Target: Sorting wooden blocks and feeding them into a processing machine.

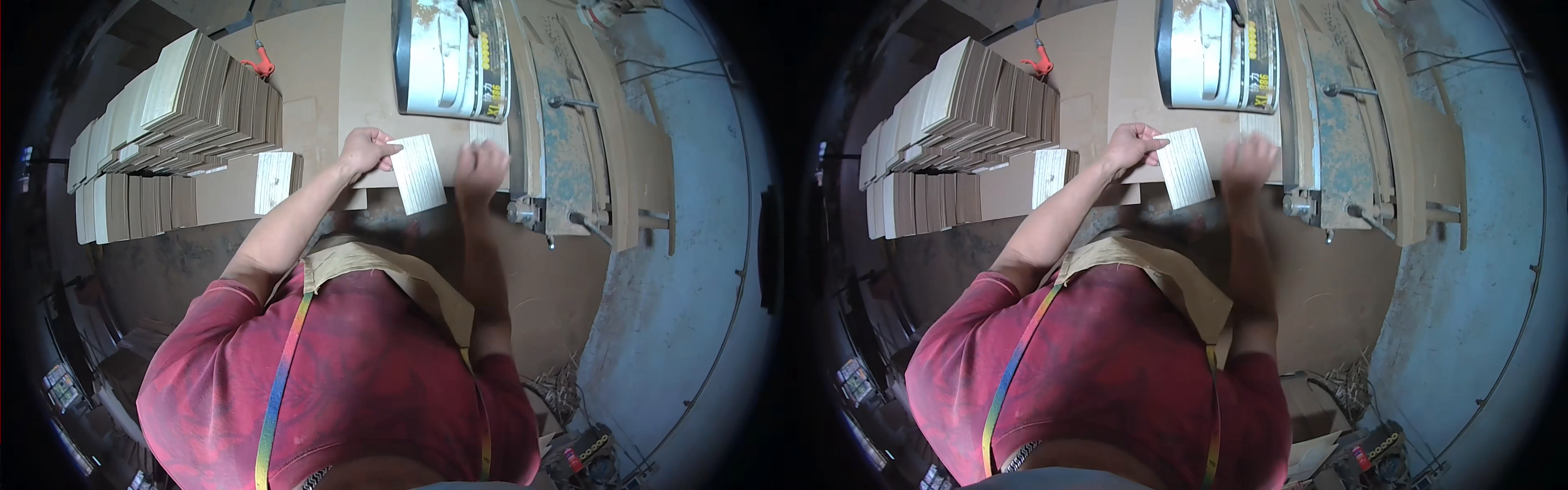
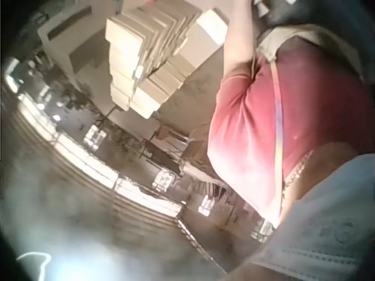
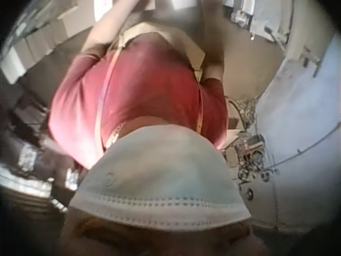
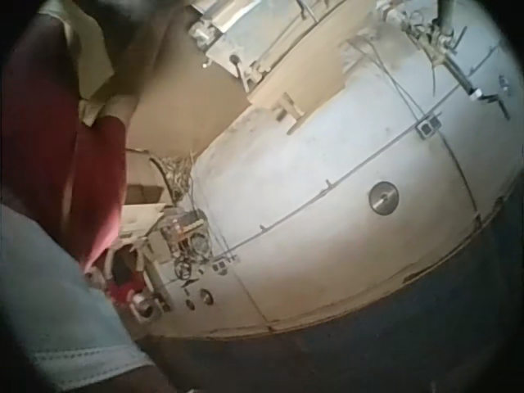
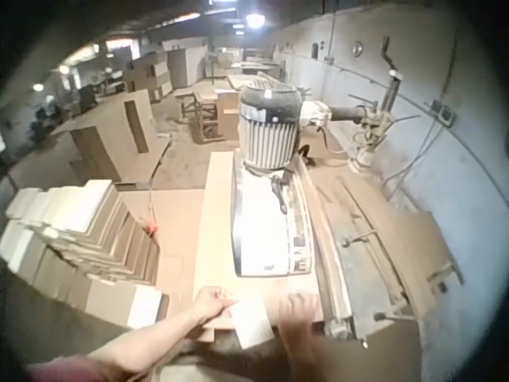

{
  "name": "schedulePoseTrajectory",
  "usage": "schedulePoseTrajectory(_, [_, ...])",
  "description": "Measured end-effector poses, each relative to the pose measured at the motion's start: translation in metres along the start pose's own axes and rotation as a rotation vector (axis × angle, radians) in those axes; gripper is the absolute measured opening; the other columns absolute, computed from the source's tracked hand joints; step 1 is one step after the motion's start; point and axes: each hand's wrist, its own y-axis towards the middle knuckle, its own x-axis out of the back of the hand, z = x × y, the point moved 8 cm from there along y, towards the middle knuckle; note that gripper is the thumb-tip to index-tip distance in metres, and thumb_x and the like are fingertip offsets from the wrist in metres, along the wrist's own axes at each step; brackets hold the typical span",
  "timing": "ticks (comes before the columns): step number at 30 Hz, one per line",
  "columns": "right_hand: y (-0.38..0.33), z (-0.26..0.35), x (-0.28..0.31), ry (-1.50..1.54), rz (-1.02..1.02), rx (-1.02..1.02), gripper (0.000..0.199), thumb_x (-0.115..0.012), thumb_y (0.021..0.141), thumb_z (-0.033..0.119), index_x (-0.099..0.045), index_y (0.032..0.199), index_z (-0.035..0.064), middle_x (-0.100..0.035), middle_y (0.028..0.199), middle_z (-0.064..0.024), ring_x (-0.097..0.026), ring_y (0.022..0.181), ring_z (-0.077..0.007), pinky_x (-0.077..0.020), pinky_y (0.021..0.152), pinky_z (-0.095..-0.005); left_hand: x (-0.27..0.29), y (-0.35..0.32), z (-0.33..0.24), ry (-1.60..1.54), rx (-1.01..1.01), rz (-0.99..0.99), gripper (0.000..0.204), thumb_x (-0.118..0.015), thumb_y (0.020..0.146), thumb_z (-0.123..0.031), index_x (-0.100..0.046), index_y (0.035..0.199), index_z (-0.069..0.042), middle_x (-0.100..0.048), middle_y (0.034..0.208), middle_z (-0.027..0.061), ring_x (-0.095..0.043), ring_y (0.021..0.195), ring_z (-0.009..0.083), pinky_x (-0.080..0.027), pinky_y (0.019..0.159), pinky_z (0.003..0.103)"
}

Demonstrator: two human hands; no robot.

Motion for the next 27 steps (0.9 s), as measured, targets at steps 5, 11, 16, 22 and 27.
schedulePoseTrajectory(5, [-0.036,0.094,0.039,0.023,0.197,0.071,0.036,-0.085,0.088,0.027,-0.081,0.118,0.0072,-0.066,0.131,-0.0188,-0.061,0.114,-0.0404,-0.054,0.095,-0.0472,-0.046,0.0,0.003,-0.135,-0.032,0.066,0.014,-0.076,0.102,-0.002,-0.07,0.108,0.008,-0.073,0.085,0.012,-0.072,0.068,0.0156,-0.064,0.064,0.023])
schedulePoseTrajectory(11, [-0.041,0.01,0.032,-0.174,0.179,0.027,0.041,-0.08,0.091,0.022,-0.074,0.129,0.0086,-0.065,0.13,-0.02,-0.059,0.11,-0.0408,-0.0532,0.095,-0.0516,-0.085,0.005,0.0,-0.129,-0.024,0.169,0.014,-0.075,0.103,-0.003,-0.069,0.109,0.008,-0.074,0.087,0.0132,-0.073,0.069,0.016,-0.061,0.06,0.025])
schedulePoseTrajectory(16, [-0.022,-0.03,0.014,-0.391,0.087,0.029,0.042,-0.078,0.093,0.019,-0.073,0.133,0.0059,-0.065,0.13,-0.0201,-0.059,0.11,-0.0404,-0.052,0.098,-0.0509,-0.021,-0.062,-0.001,-0.065,-0.087,0.108,0.012,-0.078,0.101,-0.007,-0.074,0.101,0.004,-0.072,0.077,0.008,-0.068,0.062,0.0123,-0.054,0.058,0.022])
schedulePoseTrajectory(22, [-0.037,-0.037,0.03,-0.393,0.046,0.021,0.04,-0.076,0.095,0.019,-0.072,0.131,0.0006,-0.067,0.128,-0.0205,-0.058,0.109,-0.0401,-0.0499,0.1,-0.0508,0.166,-0.147,0.05,0.229,-0.243,-0.549,0.016,-0.083,0.097,-0.012,-0.078,0.098,0.003,-0.072,0.075,0.0041,-0.067,0.066,0.0111,-0.058,0.067,0.026])
schedulePoseTrajectory(27, [-0.036,-0.068,0.054,-0.394,0.051,0.039,0.035,-0.073,0.098,0.021,-0.073,0.125,-0.0013,-0.068,0.125,-0.0217,-0.059,0.109,-0.0412,-0.0489,0.1,-0.0512,0.213,-0.162,0.125,0.377,-0.086,-0.884,0.055,-0.088,0.093,-0.036,-0.075,0.124,0.008,-0.079,0.101,0.0157,-0.076,0.089,0.0233,-0.063,0.08,0.032])
